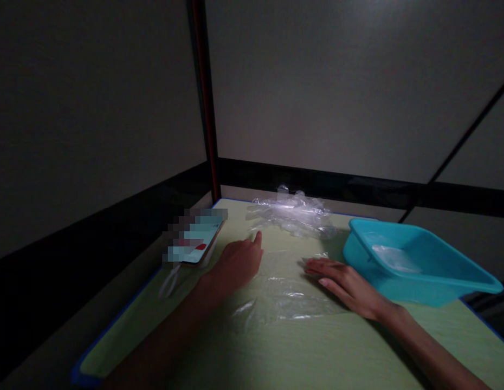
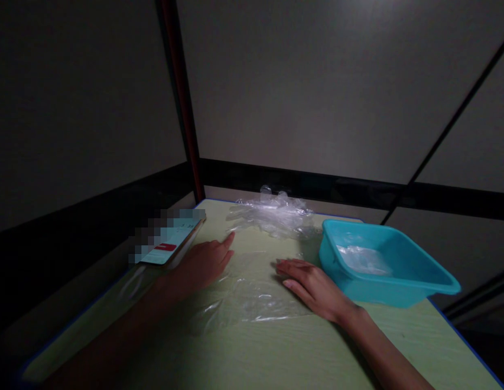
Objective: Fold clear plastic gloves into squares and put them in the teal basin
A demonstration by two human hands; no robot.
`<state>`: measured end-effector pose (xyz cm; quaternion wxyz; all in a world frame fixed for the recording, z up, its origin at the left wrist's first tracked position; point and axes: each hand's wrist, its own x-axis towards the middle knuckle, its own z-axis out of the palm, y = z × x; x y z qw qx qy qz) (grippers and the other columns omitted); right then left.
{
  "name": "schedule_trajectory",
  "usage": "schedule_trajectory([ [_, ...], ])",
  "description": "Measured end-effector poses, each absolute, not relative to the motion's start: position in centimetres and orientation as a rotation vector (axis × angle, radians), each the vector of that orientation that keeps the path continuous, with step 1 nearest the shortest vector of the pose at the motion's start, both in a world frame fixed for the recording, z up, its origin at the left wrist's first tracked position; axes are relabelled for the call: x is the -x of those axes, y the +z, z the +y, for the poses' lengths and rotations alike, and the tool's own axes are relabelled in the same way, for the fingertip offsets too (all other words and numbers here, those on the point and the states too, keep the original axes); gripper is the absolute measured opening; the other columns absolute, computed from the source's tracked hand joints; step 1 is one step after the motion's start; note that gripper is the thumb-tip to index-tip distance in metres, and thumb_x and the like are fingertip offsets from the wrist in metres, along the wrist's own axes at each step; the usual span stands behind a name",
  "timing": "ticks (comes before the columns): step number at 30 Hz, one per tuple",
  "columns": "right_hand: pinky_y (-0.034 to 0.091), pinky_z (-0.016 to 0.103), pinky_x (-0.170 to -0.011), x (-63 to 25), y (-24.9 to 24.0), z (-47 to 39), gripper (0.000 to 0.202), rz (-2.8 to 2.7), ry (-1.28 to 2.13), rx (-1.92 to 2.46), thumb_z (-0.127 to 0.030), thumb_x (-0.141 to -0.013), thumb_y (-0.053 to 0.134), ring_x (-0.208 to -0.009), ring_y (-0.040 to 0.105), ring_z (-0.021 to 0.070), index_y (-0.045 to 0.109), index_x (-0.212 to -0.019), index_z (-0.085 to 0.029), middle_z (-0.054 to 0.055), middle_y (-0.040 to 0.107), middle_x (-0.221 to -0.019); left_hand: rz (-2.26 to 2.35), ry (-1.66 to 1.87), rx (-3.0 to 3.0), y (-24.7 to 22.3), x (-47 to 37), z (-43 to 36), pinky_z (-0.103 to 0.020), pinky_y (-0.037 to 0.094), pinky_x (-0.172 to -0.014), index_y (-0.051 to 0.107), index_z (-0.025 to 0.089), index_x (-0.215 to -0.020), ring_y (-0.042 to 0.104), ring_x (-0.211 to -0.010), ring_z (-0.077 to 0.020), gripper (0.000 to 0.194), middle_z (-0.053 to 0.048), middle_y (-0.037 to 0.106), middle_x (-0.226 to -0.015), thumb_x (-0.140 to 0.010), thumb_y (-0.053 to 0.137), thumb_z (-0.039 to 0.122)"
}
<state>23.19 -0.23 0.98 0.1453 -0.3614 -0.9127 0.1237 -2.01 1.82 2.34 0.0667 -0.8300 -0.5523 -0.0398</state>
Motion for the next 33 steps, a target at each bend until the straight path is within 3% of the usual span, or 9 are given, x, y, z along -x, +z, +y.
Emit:
schedule_trajectory([
  [5, 0.037, 0.039, -0.092, -23.4, 0.9, -0.4, 0.033, -2.672, 0.315, 0.969, -0.032, -0.088, 0.034, -0.110, 0.044, 0.0192, 0.050, -0.114, -0.020, 0.004, 0.052, -0.118, -1.698, -0.069, 2.419, 2.0, 1.3, 1.8, -0.030, 0.042, -0.059, 0.023, 0.001, -0.129, 0.061, -0.069, -0.0236, 0.051, -0.014, 0.063, -0.071, -0.085, 0.031, 0.025],
  [9, 0.037, 0.038, -0.091, -23.0, 1.4, -1.0, 0.032, -2.698, 0.281, 0.897, -0.033, -0.087, 0.036, -0.107, 0.047, 0.0192, 0.053, -0.110, -0.018, 0.005, 0.056, -0.113, -1.700, -0.090, 2.421, 2.0, 1.2, 1.9, -0.030, 0.041, -0.064, 0.017, 0.002, -0.131, 0.061, -0.072, -0.0228, 0.053, -0.013, 0.064, -0.074, -0.086, 0.030, 0.027],
  [16, 0.036, 0.039, -0.090, -22.1, 2.0, -2.0, 0.034, -2.720, 0.365, 0.751, -0.036, -0.086, 0.035, -0.101, 0.050, 0.0202, 0.053, -0.108, -0.018, 0.006, 0.058, -0.107, -1.607, -0.274, 2.596, 0.6, 1.5, 2.8, -0.034, 0.036, -0.082, 0.010, 0.004, -0.132, 0.056, -0.090, -0.0227, 0.052, -0.014, 0.061, -0.096, -0.087, 0.027, 0.025],
  [20, 0.036, 0.038, -0.089, -21.5, 2.5, -2.6, 0.036, -2.714, 0.451, 0.705, -0.036, -0.087, 0.032, -0.099, 0.052, 0.0193, 0.054, -0.107, -0.017, 0.007, 0.059, -0.106, -1.562, -0.362, 2.697, -0.3, 1.7, 3.4, -0.038, 0.026, -0.093, 0.007, 0.007, -0.132, 0.046, -0.108, -0.0212, 0.052, -0.015, 0.054, -0.111, -0.087, 0.026, 0.024],
  [27, 0.039, 0.035, -0.086, -20.1, 2.6, -3.7, 0.037, -2.684, 0.580, 0.551, -0.037, -0.088, 0.027, -0.094, 0.055, 0.0168, 0.058, -0.098, -0.018, 0.006, 0.063, -0.096, -1.504, -0.453, 2.827, -0.7, 1.6, 3.8, -0.042, 0.019, -0.097, 0.005, 0.010, -0.132, 0.038, -0.116, -0.0191, 0.050, -0.015, 0.045, -0.122, -0.088, 0.023, 0.025],
  [33, 0.036, 0.033, -0.090, -19.1, 2.8, -4.5, 0.038, -2.726, 0.641, 0.474, -0.036, -0.088, 0.029, -0.104, 0.048, 0.0168, 0.052, -0.109, -0.014, 0.008, 0.058, -0.108, -1.432, -0.487, 2.958, -0.8, 1.1, 3.9, -0.043, 0.013, -0.099, 0.003, 0.013, -0.133, 0.032, -0.120, -0.0182, 0.050, -0.011, 0.043, -0.126, -0.088, 0.022, 0.028],
])
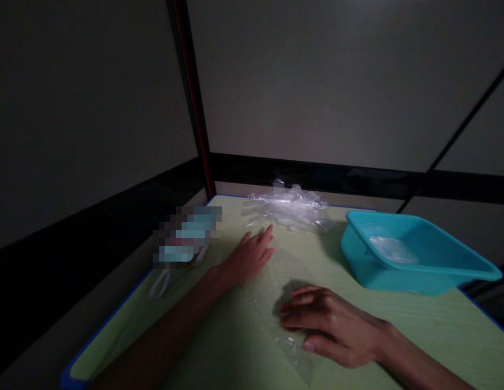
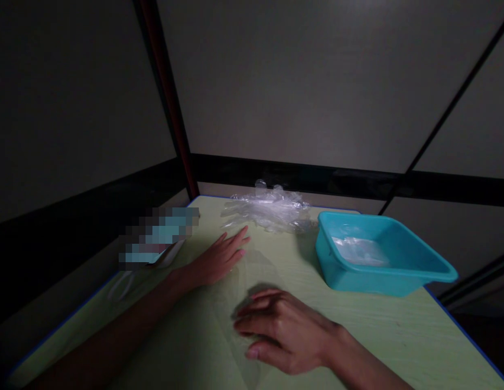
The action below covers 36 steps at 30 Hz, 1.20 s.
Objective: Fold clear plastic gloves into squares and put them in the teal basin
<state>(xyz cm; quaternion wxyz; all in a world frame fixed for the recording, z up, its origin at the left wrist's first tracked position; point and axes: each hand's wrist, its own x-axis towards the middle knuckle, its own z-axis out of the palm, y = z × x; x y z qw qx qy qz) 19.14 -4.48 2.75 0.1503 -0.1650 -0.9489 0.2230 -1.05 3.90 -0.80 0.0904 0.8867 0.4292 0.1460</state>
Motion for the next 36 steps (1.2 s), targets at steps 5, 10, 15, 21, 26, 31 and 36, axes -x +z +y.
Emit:
schedule_trajectory([
  [5, 0.024, 0.032, -0.099, -18.3, 2.9, -5.2, 0.041, -2.815, 0.629, 0.429, -0.036, -0.086, 0.036, -0.110, 0.043, 0.0160, 0.046, -0.117, -0.012, 0.009, 0.052, -0.116, 1.155, 0.407, -2.641, -0.5, 0.1, 3.8, -0.042, 0.006, -0.101, 0.006, 0.015, -0.133, 0.024, -0.124, -0.0169, 0.049, -0.008, 0.040, -0.128, -0.089, 0.023, 0.027],
  [10, 0.016, 0.032, -0.102, -17.1, 3.1, -5.8, 0.045, -2.898, 0.626, 0.439, -0.039, -0.086, 0.033, -0.115, 0.038, 0.0143, 0.039, -0.122, -0.013, 0.008, 0.048, -0.122, 1.005, 0.406, -2.666, -0.4, -1.1, 3.6, -0.041, -0.001, -0.102, 0.003, 0.018, -0.133, 0.020, -0.125, -0.0145, 0.049, -0.005, 0.040, -0.129, -0.089, 0.023, 0.029],
  [15, 0.015, 0.032, -0.103, -17.1, 3.2, -5.9, 0.047, -2.878, 0.631, 0.397, -0.039, -0.086, 0.034, -0.119, 0.033, 0.0148, 0.037, -0.123, -0.010, 0.010, 0.047, -0.123, 0.933, 0.396, -2.758, 0.0, -1.5, 3.3, -0.039, 0.001, -0.103, 0.003, 0.019, -0.133, 0.019, -0.125, -0.0134, 0.053, -0.004, 0.037, -0.131, -0.087, 0.028, 0.028],
  [21, 0.030, 0.036, -0.097, -19.2, 1.0, -3.3, 0.034, -2.463, 0.434, 0.893, -0.032, -0.087, 0.035, -0.112, 0.040, 0.0164, 0.041, -0.118, -0.019, 0.006, 0.050, -0.118, 1.677, 0.543, -2.788, 0.5, 0.6, 2.6, -0.037, 0.024, -0.095, 0.013, 0.002, -0.131, 0.053, -0.097, -0.0206, 0.054, -0.015, 0.059, -0.101, -0.081, 0.030, 0.016],
  [26, 0.026, 0.043, -0.098, -20.2, -0.4, -1.2, 0.037, -2.365, 0.386, 1.185, -0.031, -0.088, 0.031, -0.113, 0.040, 0.0193, 0.033, -0.123, -0.018, 0.008, 0.047, -0.122, 1.938, 0.343, -2.750, 0.5, 0.8, 1.9, -0.038, 0.033, -0.086, 0.018, -0.002, -0.129, 0.060, -0.066, -0.0205, 0.053, -0.009, 0.064, -0.066, -0.080, 0.031, 0.014],
  [31, 0.020, 0.044, -0.101, -20.3, -1.0, -0.9, 0.036, -2.408, 0.359, 1.224, -0.031, -0.088, 0.030, -0.115, 0.039, 0.0185, 0.032, -0.123, -0.019, 0.008, 0.047, -0.122, 1.777, 0.421, -2.666, -0.2, 0.2, 1.9, -0.040, 0.027, -0.092, 0.010, 0.001, -0.131, 0.056, -0.091, -0.0213, 0.056, -0.015, 0.062, -0.095, -0.081, 0.031, 0.013],
  [36, 0.019, 0.043, -0.102, -20.5, -1.1, -0.9, 0.045, -2.433, 0.238, 1.248, -0.034, -0.087, 0.033, -0.116, 0.037, 0.0187, 0.027, -0.127, -0.016, 0.010, 0.042, -0.126, 1.688, 0.498, -2.644, -0.9, 0.4, 2.4, -0.043, 0.019, -0.098, 0.014, 0.002, -0.130, 0.031, -0.120, -0.0222, 0.053, -0.018, 0.033, -0.131, -0.081, 0.030, 0.016],
])
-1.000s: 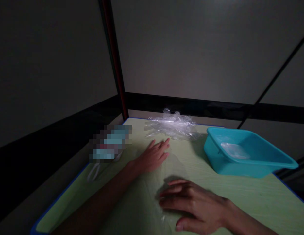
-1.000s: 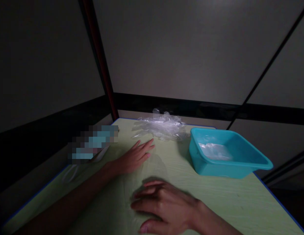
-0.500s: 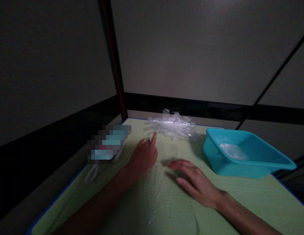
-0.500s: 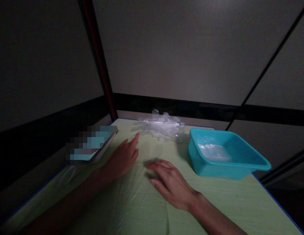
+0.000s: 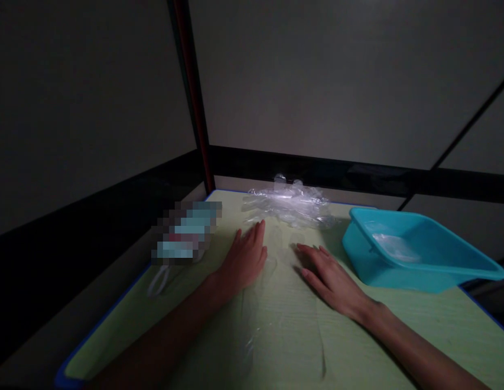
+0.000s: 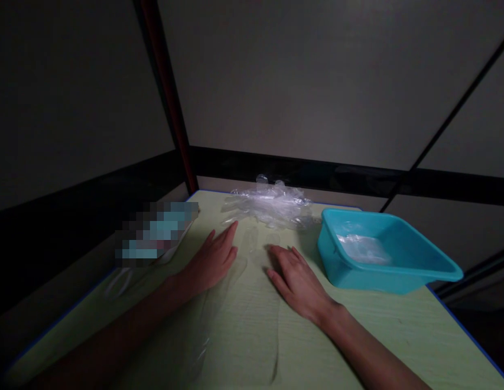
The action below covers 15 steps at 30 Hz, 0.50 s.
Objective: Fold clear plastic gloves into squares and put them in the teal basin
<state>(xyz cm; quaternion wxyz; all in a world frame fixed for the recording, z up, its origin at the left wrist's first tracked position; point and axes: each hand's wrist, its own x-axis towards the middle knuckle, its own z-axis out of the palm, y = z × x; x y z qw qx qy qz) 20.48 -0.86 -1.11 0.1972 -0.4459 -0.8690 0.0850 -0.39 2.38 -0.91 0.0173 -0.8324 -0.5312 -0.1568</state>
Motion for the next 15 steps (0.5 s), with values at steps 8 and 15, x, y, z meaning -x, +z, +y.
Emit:
schedule_trajectory([
  [8, 0.018, 0.043, -0.102, -19.7, -1.4, -1.9, 0.068, -2.680, 0.128, 1.155, -0.049, -0.083, 0.032, -0.126, 0.013, 0.0224, 0.011, -0.134, -0.010, 0.013, 0.014, -0.138, -1.411, -0.399, 2.731, -1.0, -0.3, 1.3, -0.038, 0.013, -0.102, 0.023, 0.006, -0.129, 0.016, -0.126, -0.0198, 0.049, -0.013, 0.022, -0.137, -0.086, 0.026, 0.028],
  [15, 0.017, 0.041, -0.103, -19.8, -1.9, -1.9, 0.070, -2.727, 0.153, 1.162, -0.052, -0.083, 0.030, -0.126, 0.011, 0.0234, 0.012, -0.134, -0.007, 0.014, 0.012, -0.138, -1.417, -0.324, 2.773, -2.4, -0.3, 1.7, -0.038, 0.015, -0.101, 0.027, 0.005, -0.128, 0.018, -0.126, -0.0206, 0.049, -0.014, 0.023, -0.136, -0.086, 0.025, 0.032],
])
